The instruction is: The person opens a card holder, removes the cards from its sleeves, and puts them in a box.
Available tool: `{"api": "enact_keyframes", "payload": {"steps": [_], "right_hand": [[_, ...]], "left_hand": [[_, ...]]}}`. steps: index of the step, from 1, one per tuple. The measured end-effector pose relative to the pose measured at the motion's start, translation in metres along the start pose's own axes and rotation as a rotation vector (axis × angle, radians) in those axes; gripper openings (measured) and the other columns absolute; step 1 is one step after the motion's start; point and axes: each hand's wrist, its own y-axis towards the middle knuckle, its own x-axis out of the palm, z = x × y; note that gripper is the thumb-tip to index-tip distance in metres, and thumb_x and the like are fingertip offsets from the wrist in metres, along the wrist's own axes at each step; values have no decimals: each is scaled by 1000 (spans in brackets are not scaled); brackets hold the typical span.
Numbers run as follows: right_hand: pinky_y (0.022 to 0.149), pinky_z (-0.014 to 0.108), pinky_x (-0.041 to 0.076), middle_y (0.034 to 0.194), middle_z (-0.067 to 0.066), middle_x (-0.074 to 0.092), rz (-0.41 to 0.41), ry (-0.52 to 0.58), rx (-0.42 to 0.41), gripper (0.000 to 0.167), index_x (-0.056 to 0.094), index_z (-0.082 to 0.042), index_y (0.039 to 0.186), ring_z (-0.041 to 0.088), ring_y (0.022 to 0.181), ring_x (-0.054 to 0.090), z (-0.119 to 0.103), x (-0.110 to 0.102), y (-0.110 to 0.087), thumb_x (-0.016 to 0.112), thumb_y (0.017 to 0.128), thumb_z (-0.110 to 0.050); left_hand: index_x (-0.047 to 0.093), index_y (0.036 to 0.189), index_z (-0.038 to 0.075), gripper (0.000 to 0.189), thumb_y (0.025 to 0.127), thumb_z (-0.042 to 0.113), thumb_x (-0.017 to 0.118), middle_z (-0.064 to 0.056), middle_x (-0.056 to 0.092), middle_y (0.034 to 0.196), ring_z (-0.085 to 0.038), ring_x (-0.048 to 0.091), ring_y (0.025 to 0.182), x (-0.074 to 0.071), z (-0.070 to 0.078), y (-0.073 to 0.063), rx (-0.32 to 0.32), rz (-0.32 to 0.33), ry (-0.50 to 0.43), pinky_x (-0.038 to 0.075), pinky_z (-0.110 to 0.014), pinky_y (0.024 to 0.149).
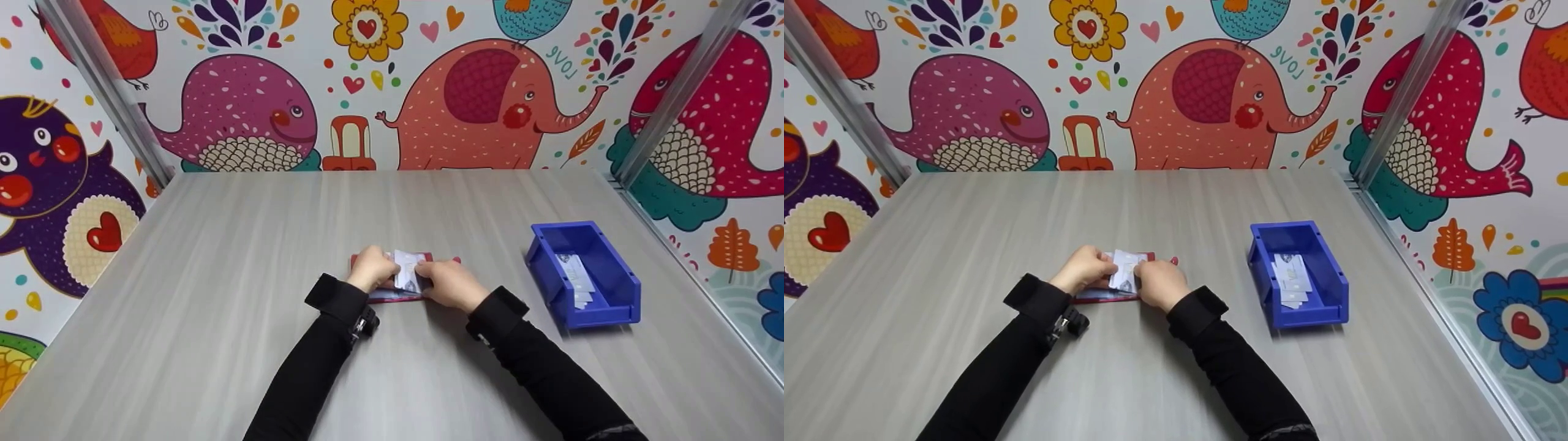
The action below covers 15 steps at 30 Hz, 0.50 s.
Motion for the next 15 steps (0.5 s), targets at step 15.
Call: {"api": "enact_keyframes", "payload": {"steps": [15], "right_hand": [[69,43,48,81,9,64,-12,-7,6,16,64,-3,85,26,74,58,0,-1,0,74,74,3]], "left_hand": [[59,80,-5,6,76,-9,60,-8,56,79,-16,61,61,-10,-7,-2,-121,-61,-292,55,-24,55]]}}
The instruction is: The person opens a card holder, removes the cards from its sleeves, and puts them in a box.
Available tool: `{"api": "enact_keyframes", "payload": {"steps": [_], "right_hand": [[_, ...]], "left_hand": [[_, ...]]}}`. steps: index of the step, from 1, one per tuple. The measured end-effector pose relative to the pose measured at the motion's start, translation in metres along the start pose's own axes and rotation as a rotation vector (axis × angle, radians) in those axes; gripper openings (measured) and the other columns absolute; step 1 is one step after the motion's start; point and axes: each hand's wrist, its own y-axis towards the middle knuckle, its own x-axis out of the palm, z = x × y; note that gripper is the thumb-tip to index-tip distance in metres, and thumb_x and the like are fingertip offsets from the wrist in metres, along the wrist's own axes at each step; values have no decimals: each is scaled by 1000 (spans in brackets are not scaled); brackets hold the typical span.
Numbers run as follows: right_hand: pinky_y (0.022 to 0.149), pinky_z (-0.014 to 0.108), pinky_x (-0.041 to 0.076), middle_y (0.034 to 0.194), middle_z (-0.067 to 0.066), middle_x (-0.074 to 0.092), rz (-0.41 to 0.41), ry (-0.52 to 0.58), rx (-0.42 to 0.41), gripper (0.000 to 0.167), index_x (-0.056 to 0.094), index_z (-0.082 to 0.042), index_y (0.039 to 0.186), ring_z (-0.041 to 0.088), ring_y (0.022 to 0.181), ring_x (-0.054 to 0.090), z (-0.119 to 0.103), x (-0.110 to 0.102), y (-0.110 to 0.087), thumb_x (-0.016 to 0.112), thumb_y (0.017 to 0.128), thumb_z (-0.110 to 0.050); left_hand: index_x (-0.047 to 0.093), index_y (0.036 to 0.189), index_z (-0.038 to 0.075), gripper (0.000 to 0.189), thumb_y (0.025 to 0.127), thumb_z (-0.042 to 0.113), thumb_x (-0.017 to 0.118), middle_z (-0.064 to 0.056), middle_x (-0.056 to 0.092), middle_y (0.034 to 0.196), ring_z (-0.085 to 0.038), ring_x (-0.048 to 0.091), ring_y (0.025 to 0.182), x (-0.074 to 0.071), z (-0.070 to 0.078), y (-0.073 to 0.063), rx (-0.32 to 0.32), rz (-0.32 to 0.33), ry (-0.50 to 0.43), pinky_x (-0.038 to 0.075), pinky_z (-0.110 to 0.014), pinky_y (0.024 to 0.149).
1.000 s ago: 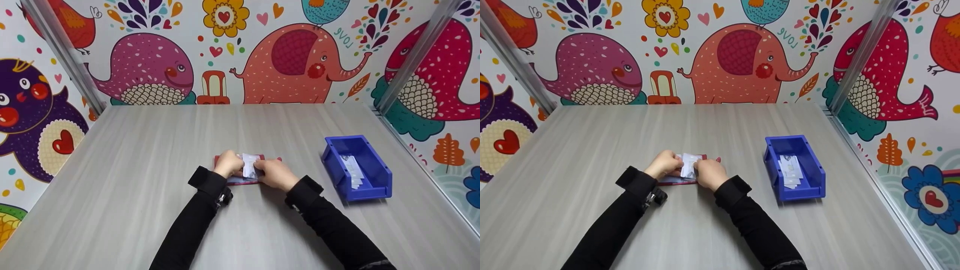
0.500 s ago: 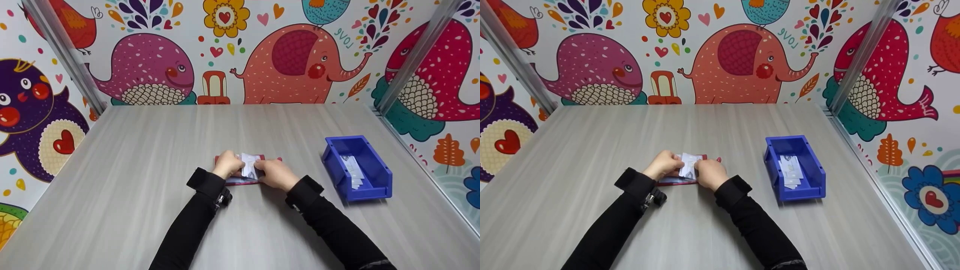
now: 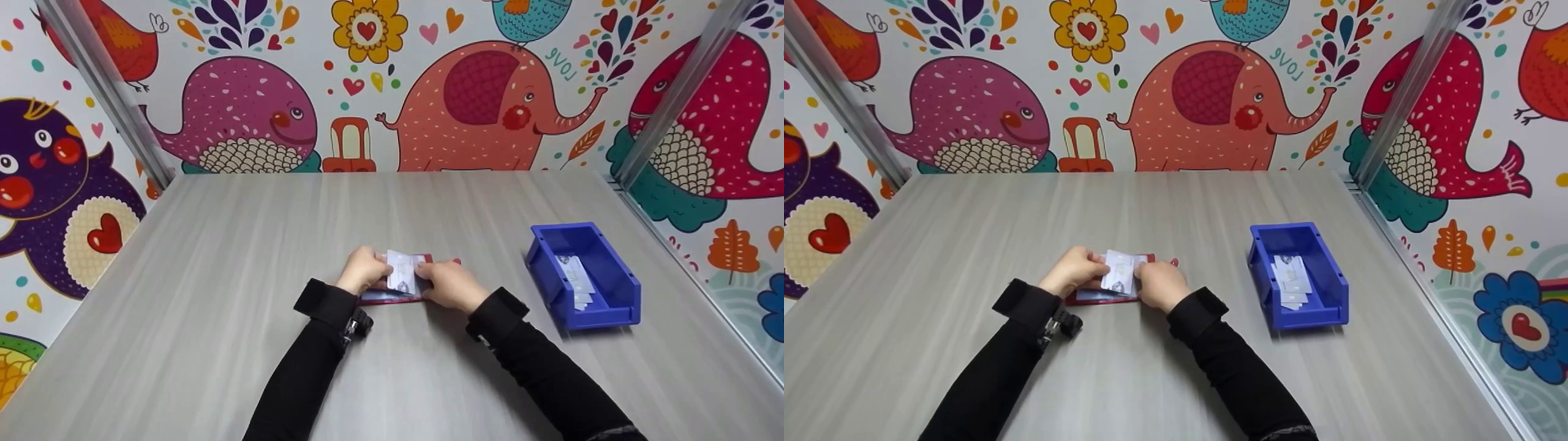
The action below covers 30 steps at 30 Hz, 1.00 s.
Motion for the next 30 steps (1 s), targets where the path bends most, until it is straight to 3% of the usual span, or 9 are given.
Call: {"api": "enact_keyframes", "payload": {"steps": [4,7,14,23,30], "right_hand": [[73,45,50,92,12,70,-12,-3,15,19,69,-2,93,29,79,62,-1,0,0,74,75,3],[74,45,50,94,12,70,-15,-11,12,17,68,-2,91,29,80,62,-1,0,0,74,75,2],[66,38,45,76,11,60,4,-18,-34,18,57,-1,77,25,69,51,1,0,0,73,73,4],[70,40,47,93,11,67,-10,-17,-19,18,56,-2,74,26,73,53,0,0,0,73,75,4],[67,39,45,83,11,63,-6,-6,-16,18,56,-1,75,24,70,49,0,-1,0,73,75,4]], "left_hand": [[60,83,-7,7,76,-9,60,-9,56,81,-19,63,65,-5,-1,-3,15,8,9,55,-24,56],[61,85,-8,8,77,-10,60,-11,58,83,-22,65,70,-8,0,-5,26,7,19,56,-25,58],[61,86,-9,8,78,-9,60,-12,60,83,-23,66,70,-15,0,-6,32,3,52,56,-25,57],[61,89,-11,9,80,-10,60,-14,61,84,-22,66,68,-21,-1,-6,11,-14,26,56,-25,56],[62,91,-13,11,81,-9,60,-14,60,83,-20,64,66,-26,1,-7,20,-17,-1,57,-27,59]]}}
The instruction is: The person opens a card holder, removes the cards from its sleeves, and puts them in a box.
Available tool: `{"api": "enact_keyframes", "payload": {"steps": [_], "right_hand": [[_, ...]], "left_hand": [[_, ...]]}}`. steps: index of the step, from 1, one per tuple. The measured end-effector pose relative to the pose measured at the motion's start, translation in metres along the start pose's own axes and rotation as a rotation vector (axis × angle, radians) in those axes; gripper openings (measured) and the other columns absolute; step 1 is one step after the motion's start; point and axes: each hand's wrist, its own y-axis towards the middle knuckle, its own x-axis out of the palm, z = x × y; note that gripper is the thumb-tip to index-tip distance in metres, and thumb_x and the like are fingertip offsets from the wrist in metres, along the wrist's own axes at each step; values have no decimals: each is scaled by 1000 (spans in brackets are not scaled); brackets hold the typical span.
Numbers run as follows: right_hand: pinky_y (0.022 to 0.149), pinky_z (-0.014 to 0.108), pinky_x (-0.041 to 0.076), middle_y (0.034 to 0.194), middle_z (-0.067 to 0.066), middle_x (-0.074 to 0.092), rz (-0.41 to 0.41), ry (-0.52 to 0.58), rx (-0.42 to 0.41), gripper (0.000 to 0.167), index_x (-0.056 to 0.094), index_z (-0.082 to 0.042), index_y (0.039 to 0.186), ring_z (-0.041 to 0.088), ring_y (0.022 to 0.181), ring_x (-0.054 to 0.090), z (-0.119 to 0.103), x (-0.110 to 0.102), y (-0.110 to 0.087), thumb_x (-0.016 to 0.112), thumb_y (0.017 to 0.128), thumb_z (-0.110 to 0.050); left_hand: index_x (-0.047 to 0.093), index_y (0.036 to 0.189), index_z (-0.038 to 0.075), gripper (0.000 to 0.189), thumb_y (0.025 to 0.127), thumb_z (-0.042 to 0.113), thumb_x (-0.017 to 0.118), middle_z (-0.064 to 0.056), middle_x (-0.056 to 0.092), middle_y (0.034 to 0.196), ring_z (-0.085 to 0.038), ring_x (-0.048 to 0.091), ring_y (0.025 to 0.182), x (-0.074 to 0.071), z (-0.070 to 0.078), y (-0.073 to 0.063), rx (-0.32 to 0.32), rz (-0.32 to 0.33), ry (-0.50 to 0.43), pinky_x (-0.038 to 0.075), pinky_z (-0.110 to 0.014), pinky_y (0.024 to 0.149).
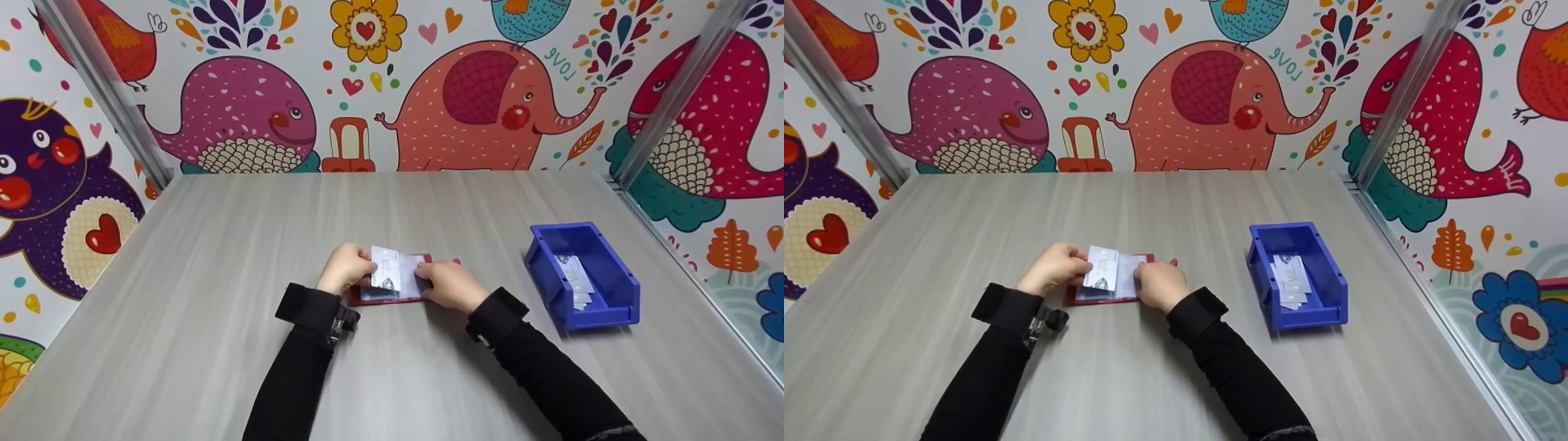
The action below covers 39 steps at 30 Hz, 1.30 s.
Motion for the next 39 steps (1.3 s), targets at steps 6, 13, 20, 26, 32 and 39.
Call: {"api": "enact_keyframes", "payload": {"steps": [6,13,20,26,32,39], "right_hand": [[71,41,48,91,12,67,-10,-3,13,15,59,-1,78,26,73,53,0,0,0,73,76,4],[75,43,50,103,13,71,-2,-4,18,15,60,-2,79,30,80,61,-1,0,-1,73,76,3],[79,44,52,111,14,70,9,-8,12,15,61,-2,80,33,89,66,0,0,-1,74,76,2],[73,42,50,100,13,71,5,-14,-11,17,57,-2,78,29,80,62,1,-1,-1,74,76,2],[79,41,52,123,17,66,-27,36,14,13,62,-2,85,32,94,66,3,-3,-1,73,79,1],[81,43,49,102,15,68,-51,113,58,19,66,2,102,27,85,58,6,-5,-1,70,84,-2]], "left_hand": [[63,95,-15,14,82,-9,61,-15,61,86,-22,65,68,-4,0,0,2,-12,-10,57,-26,59],[62,98,-15,16,83,-8,61,-16,60,89,-21,64,69,-6,1,0,-11,-7,-23,56,-26,60],[61,97,-15,15,83,-9,61,-16,61,88,-22,64,70,-8,3,-2,-2,-8,-36,57,-26,60],[62,99,-15,17,83,-8,61,-16,61,89,-21,63,70,-10,5,-3,0,-14,-47,57,-26,61],[61,106,-15,22,86,-5,62,-13,59,88,-19,61,70,-15,8,-4,7,-7,-60,57,-29,65],[59,109,-16,25,87,-5,62,-13,59,90,-18,61,71,-17,10,-5,21,-13,-95,57,-28,65]]}}
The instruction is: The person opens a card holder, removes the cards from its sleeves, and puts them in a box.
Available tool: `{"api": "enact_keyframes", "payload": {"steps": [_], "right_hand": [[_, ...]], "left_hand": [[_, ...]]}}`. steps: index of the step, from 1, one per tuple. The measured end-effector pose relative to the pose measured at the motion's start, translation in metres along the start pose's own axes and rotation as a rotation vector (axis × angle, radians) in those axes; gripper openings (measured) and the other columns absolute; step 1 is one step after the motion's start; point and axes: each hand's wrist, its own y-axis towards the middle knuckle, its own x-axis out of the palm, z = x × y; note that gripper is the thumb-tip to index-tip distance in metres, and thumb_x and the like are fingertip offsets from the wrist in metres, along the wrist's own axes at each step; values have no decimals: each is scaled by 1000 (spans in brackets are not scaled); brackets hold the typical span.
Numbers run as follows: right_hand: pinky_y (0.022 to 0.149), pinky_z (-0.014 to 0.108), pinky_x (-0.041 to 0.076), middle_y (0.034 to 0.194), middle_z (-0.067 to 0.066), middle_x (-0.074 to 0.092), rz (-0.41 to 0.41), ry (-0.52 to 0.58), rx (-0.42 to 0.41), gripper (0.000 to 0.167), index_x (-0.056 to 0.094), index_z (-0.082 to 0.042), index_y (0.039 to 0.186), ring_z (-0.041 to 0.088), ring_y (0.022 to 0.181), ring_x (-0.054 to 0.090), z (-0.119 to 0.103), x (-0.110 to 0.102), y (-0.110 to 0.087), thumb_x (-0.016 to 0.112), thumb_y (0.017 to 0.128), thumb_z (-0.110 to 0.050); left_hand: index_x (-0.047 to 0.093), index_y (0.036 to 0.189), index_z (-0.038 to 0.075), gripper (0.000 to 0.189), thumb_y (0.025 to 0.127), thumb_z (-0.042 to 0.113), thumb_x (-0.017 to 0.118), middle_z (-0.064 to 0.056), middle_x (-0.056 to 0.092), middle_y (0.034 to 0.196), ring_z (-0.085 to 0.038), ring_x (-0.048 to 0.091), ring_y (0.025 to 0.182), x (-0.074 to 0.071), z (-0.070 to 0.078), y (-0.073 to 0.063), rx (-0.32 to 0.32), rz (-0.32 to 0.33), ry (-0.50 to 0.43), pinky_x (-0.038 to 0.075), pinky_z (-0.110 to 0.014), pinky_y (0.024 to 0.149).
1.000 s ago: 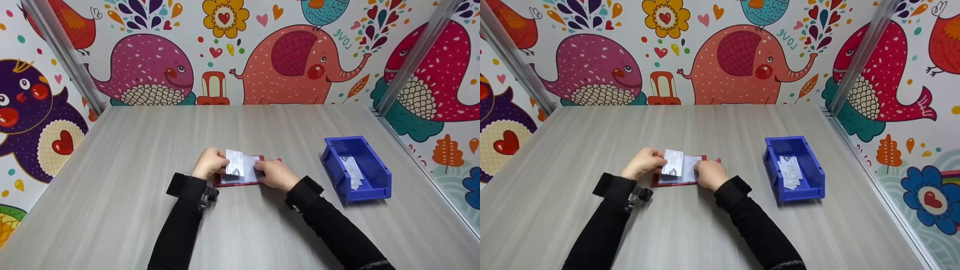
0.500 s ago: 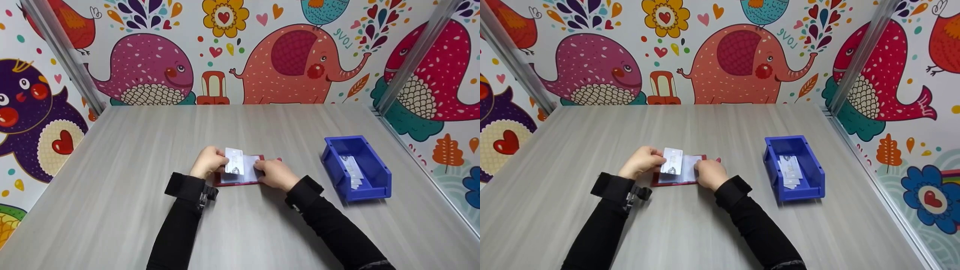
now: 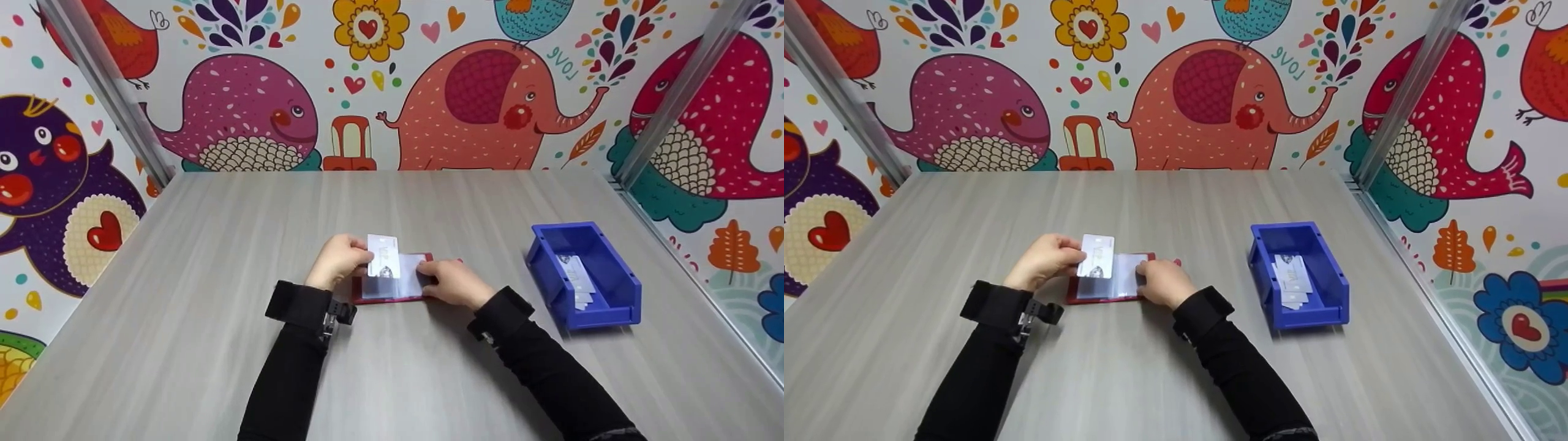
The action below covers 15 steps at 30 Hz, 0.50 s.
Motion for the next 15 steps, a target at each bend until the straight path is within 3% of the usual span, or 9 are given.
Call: {"api": "enact_keyframes", "payload": {"steps": [4,7,15], "right_hand": [[86,46,49,100,18,67,31,74,53,31,66,4,115,30,90,60,0,-2,-2,69,85,-4],[90,47,48,110,20,68,94,161,100,37,65,6,122,31,98,62,0,-5,-3,66,87,-5],[92,44,51,113,22,68,207,344,142,40,58,13,126,34,105,66,-10,-15,-1,65,94,-10]], "left_hand": [[59,109,-16,24,87,-5,61,-13,60,90,-17,61,70,1,1,0,0,-4,-24,57,-27,65],[60,109,-16,24,87,-5,61,-14,61,91,-17,62,70,1,3,-1,0,-6,-39,58,-31,68],[61,109,-16,24,87,-6,61,-16,63,90,-18,63,70,6,7,-5,35,-22,-63,57,-27,64]]}}
